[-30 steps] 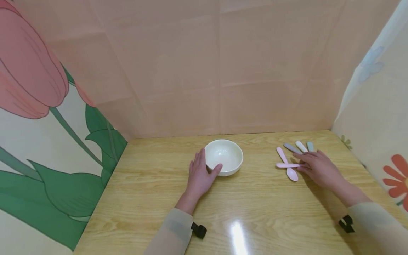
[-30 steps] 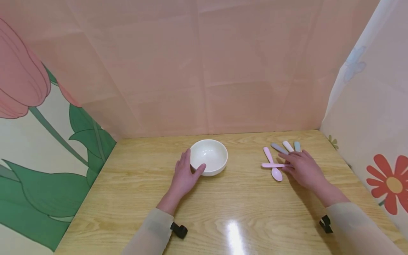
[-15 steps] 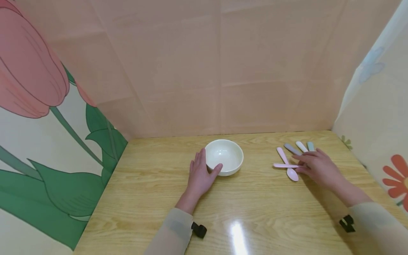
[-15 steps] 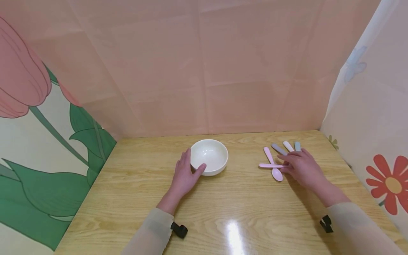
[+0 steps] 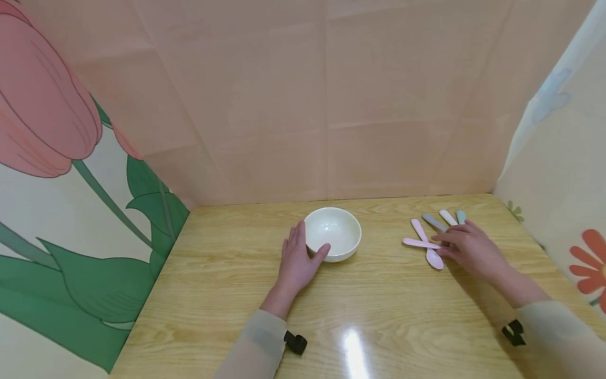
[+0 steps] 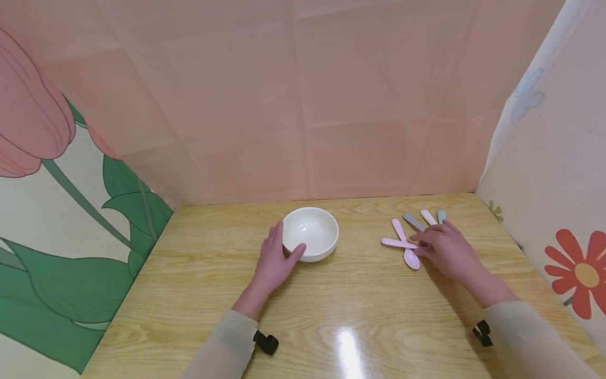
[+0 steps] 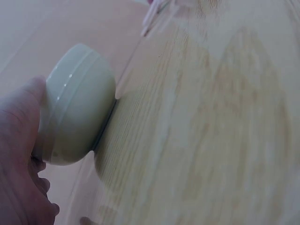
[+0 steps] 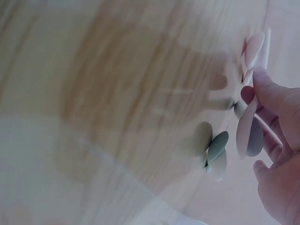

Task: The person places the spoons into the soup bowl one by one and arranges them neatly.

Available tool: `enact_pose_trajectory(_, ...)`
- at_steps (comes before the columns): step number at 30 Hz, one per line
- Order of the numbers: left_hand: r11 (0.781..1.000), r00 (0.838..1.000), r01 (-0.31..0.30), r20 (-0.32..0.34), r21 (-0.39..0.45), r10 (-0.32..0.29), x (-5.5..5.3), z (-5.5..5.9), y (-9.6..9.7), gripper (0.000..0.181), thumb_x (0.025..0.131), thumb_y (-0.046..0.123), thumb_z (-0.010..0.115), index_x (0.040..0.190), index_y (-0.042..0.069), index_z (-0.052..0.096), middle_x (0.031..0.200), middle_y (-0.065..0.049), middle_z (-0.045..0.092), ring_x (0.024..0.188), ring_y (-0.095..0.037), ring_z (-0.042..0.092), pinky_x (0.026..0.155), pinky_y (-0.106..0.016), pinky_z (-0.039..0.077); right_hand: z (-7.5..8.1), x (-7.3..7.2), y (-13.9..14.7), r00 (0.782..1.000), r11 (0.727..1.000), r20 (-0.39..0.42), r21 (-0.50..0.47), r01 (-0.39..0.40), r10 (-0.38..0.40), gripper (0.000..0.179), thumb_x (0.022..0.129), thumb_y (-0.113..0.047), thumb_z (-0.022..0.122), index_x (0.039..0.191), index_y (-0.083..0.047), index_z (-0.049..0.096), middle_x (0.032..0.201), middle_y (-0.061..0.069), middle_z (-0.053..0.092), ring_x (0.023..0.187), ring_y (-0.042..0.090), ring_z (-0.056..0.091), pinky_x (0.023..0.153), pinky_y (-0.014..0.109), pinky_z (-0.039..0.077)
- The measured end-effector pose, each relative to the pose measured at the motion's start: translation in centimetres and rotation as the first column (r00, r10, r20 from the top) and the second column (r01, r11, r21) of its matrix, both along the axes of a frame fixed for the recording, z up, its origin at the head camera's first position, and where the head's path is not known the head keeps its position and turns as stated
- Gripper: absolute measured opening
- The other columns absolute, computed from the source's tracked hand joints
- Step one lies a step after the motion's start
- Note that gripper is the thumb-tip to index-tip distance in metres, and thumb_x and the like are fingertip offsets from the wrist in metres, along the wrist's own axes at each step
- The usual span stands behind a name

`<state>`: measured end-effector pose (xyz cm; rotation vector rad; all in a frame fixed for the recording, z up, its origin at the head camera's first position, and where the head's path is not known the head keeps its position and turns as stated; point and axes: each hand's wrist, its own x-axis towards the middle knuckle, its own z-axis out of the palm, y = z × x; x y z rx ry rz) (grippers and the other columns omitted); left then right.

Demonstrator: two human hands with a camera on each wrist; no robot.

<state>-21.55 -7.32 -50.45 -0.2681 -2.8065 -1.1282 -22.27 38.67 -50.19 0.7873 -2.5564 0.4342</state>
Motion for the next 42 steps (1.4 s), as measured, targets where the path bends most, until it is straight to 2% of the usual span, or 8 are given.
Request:
enact_pose_trajectory(2,1.0,1.0,0.001,-0.005,-0.002,-0.001,0.0,0.0,0.0,0.107,0.105,0.073,0.057,0.176,0.003,0.017,0.18,-0.022,0.025,0.168,-0.039,0.016,0.135,-0.058,0.012,0.1,0.1,-0.2,1.0,1.0,0.002,-0.014,0.003,-0.003,0.037,0.075,-0.003,0.098,0.11,-0.005,0.085,0.094,0.006,0.078,0.099,0.044,0.069,0.111,0.08,0.035)
enact_pose_trajectory(7,1.0,1.0,0.0,-0.004,-0.007,0.0,0.0,-0.1,0.1,0.107,0.105,0.073,0.057,0.177,0.004,0.016,0.18,-0.022,0.025,0.168,-0.038,0.016,0.135,-0.058,0.012,0.7,0.1,-1.2,1.0,0.999,-0.014,-0.045,-0.007,0.006,0.038,0.075,-0.004,0.099,0.111,-0.007,0.087,0.087,-0.006,0.077,0.088,0.029,0.065,0.089,0.045,0.046)
enact_pose_trajectory(11,1.0,1.0,0.0,0.001,-0.001,0.0,0.1,-0.1,0.1,0.107,0.105,0.073,0.058,0.177,0.005,0.016,0.18,-0.021,0.025,0.168,-0.038,0.015,0.135,-0.057,0.011,1.3,0.3,-2.2,0.997,0.996,0.072,-0.078,0.044,-0.038,0.036,0.082,-0.007,0.097,0.116,-0.011,0.087,0.09,-0.01,0.076,0.091,0.025,0.063,0.081,0.038,0.043)
enact_pose_trajectory(18,1.0,1.0,0.003,-0.011,0.008,-0.003,-0.1,-0.2,0.0,0.107,0.105,0.073,0.058,0.176,0.003,0.017,0.18,-0.022,0.026,0.168,-0.039,0.016,0.135,-0.06,0.013,2.4,0.2,-4.3,0.98,0.986,0.179,-0.124,0.115,-0.092,0.026,0.091,-0.01,0.091,0.116,-0.009,0.087,0.095,0.001,0.082,0.091,0.03,0.071,0.078,0.046,0.048)
enact_pose_trajectory(22,1.0,1.0,0.005,-0.016,0.007,-0.005,-0.3,-0.4,0.0,0.108,0.105,0.073,0.057,0.176,0.002,0.018,0.18,-0.022,0.026,0.168,-0.04,0.017,0.135,-0.06,0.014,2.8,0.0,-5.3,0.972,0.975,0.233,-0.205,0.089,-0.039,0.026,0.096,-0.006,0.086,0.121,-0.002,0.084,0.101,0.009,0.083,0.085,0.027,0.081,0.076,0.028,0.057)
enact_pose_trajectory(27,1.0,1.0,0.005,-0.01,0.008,-0.005,-0.3,-0.4,0.0,0.108,0.105,0.075,0.056,0.176,0.004,0.017,0.18,-0.022,0.025,0.168,-0.039,0.017,0.135,-0.059,0.013,3.2,-0.1,-6.2,0.939,0.951,0.344,-0.291,0.109,-0.002,0.028,0.104,-0.008,0.078,0.129,0.003,0.079,0.122,0.023,0.079,0.099,0.038,0.081,0.079,0.008,0.051)
enact_pose_trajectory(32,1.0,1.0,0.0,-0.006,0.0,0.0,-0.2,-0.4,0.0,0.108,0.105,0.074,0.056,0.177,0.005,0.016,0.18,-0.021,0.025,0.169,-0.037,0.015,0.135,-0.058,0.013,3.4,-0.1,-7.0,0.904,0.934,0.426,-0.304,0.187,-0.042,0.033,0.111,-0.021,0.071,0.135,0.0,0.077,0.135,0.029,0.072,0.114,0.045,0.076,0.083,0.008,0.049)
enact_pose_trajectory(42,1.0,1.0,-0.002,0.003,-0.017,0.002,-0.3,-0.5,0.0,0.108,0.105,0.075,0.055,0.177,0.006,0.015,0.181,-0.02,0.023,0.169,-0.034,0.013,0.136,-0.054,0.01,3.6,-0.8,-8.3,0.855,0.883,0.517,-0.382,0.271,-0.038,0.041,0.116,-0.031,0.063,0.142,-0.001,0.072,0.123,0.02,0.078,0.121,0.043,0.073,0.082,0.013,0.054)
